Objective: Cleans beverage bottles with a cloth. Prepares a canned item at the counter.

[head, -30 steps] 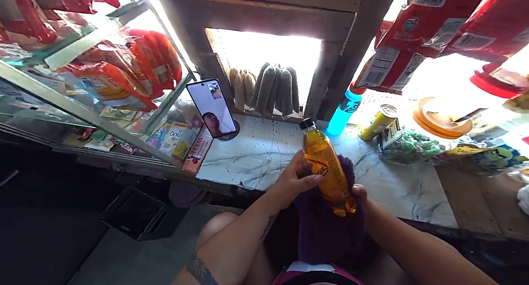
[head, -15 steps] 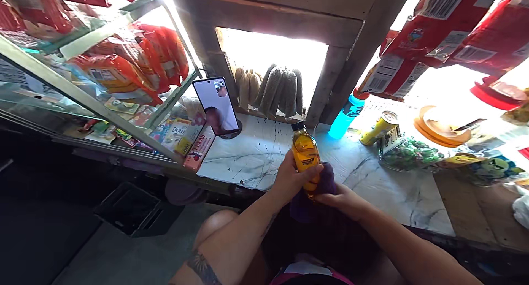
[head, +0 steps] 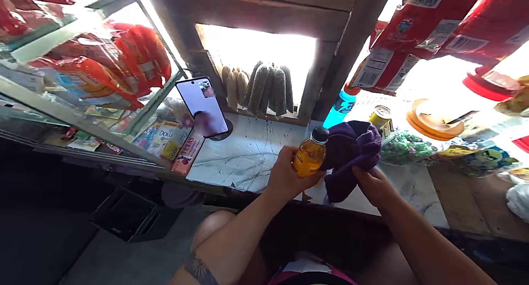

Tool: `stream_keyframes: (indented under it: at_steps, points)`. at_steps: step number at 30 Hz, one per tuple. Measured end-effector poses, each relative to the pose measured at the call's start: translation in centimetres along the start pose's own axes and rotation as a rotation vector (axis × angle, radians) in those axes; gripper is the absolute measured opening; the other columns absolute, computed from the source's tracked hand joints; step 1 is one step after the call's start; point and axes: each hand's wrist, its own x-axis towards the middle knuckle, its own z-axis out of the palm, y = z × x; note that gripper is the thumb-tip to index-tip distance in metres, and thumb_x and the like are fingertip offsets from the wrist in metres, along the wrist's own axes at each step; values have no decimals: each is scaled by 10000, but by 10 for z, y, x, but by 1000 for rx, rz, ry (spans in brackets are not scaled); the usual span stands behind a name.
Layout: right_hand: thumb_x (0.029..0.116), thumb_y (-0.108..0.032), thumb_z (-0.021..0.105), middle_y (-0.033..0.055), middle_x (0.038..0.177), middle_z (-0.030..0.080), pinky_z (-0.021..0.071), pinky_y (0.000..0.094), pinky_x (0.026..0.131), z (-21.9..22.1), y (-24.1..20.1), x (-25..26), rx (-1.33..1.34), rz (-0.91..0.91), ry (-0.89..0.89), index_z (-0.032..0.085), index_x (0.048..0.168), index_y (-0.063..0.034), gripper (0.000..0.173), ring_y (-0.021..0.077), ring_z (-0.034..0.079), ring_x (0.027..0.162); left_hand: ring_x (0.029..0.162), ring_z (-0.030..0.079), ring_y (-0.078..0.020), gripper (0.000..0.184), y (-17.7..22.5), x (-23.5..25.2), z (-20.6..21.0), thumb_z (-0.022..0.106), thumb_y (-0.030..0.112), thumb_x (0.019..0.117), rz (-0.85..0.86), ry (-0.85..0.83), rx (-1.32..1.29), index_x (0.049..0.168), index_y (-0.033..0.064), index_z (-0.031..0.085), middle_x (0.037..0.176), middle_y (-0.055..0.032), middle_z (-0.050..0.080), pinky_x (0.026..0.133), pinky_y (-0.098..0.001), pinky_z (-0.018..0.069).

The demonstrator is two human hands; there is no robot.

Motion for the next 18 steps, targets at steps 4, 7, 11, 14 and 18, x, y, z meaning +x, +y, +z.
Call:
stream_keyframes:
  at_steps: [4, 7, 11, 14, 18]
  points:
    - [943, -351, 693, -246, 1052, 702, 549, 189, 918, -3, 1, -7, -78, -143, -128, 650, 1131, -300, 200, -88, 644, 1002, 956, 671, -151, 705, -5, 0, 10, 874, 431, 723, 167, 61, -10, 1185, 10, 549, 1076, -117, 649, 842, -351, 585]
    - [924, -335, 726, -246, 1102, 699, 551, 195, 942, -5, 4, -12, -104, -226, -184, 635, 1184, -287, 280, -85, 639, 1046, 965, 664, -136, 703, -9, 2, 15, 877, 430, 724, 221, 76, -12, 1186, 21, 541, 1084, -112, 644, 848, -340, 580]
    - [916, -323, 748, -244, 1201, 669, 518, 201, 1017, -4, 6, -17, -135, -346, -249, 623, 1270, -279, 378, -93, 594, 1144, 972, 654, -130, 699, -11, 3, 19, 864, 449, 732, 249, 57, -1, 1181, 25, 537, 1078, -110, 632, 858, -330, 574]
    - [929, -332, 733, -223, 1181, 679, 530, 204, 1001, 3, 9, -18, -136, -369, -259, 630, 1257, -260, 351, -87, 606, 1124, 967, 656, -147, 671, -12, 4, 25, 858, 425, 740, 271, 40, 20, 1170, 21, 538, 1059, -117, 639, 853, -343, 574]
    - [909, -224, 762, -91, 1084, 718, 574, 269, 950, 24, 21, -13, -112, -297, -131, 606, 1202, -85, 360, -4, 667, 1038, 976, 659, -169, 655, -13, 0, 37, 850, 366, 728, 243, -12, 30, 1181, 15, 532, 1069, -127, 646, 860, -367, 575]
